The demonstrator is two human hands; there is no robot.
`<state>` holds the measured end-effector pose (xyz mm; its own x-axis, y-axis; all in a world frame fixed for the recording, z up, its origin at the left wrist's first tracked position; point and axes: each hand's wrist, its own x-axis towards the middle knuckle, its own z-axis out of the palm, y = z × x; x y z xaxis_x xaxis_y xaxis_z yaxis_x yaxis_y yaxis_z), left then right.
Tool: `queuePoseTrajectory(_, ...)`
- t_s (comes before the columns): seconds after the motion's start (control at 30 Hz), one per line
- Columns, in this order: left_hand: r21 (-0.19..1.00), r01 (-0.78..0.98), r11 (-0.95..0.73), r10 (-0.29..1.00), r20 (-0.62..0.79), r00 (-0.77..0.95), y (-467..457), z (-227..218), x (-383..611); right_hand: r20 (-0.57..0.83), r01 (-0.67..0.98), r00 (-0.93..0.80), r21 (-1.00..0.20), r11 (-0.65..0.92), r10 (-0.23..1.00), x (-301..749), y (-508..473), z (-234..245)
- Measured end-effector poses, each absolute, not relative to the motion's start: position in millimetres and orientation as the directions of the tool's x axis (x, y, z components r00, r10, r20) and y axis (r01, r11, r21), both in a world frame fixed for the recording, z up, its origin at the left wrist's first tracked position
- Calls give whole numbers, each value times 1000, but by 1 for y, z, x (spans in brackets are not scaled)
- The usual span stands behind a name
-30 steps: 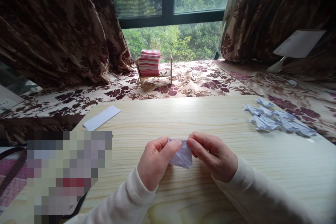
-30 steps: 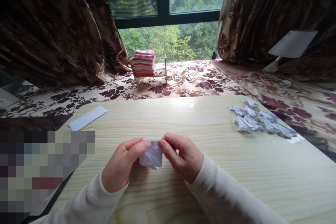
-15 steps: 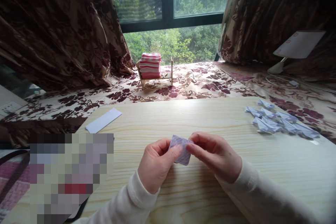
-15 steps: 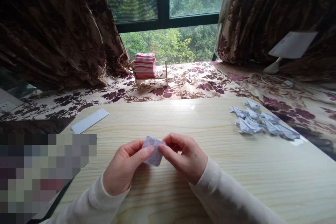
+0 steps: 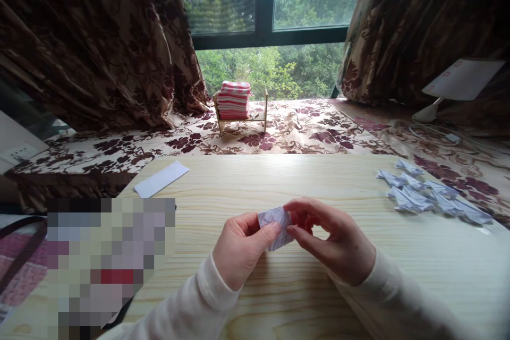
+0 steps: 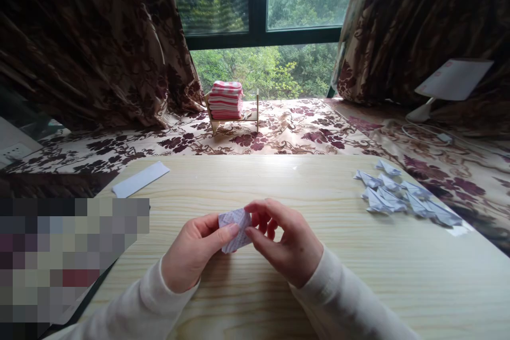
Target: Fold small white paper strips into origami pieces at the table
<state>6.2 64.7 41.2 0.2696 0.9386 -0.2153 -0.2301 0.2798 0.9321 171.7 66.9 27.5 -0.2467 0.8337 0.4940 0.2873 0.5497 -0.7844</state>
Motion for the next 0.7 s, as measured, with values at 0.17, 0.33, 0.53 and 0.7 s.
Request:
queuePoseTrajectory(0.17, 948, -165, 272, 925, -210, 318, 63, 44, 7, 502, 272, -247, -785, 557, 829, 170, 67, 24)
queuePoseTrajectory(0.33, 959, -113, 259, 927, -214, 307, 63, 44, 8, 545, 319, -317, -710, 628, 776, 172, 67, 27)
queuePoseTrajectory(0.53, 964, 16, 264, 931, -259, 256, 64, 42, 7, 608, 461, -430, -488, 741, 667, 175, 67, 32)
queuePoseTrajectory(0.7, 956, 29, 292, 932, -292, 217, 65, 41, 7, 657, 521, -500, -292, 802, 564, 177, 65, 36)
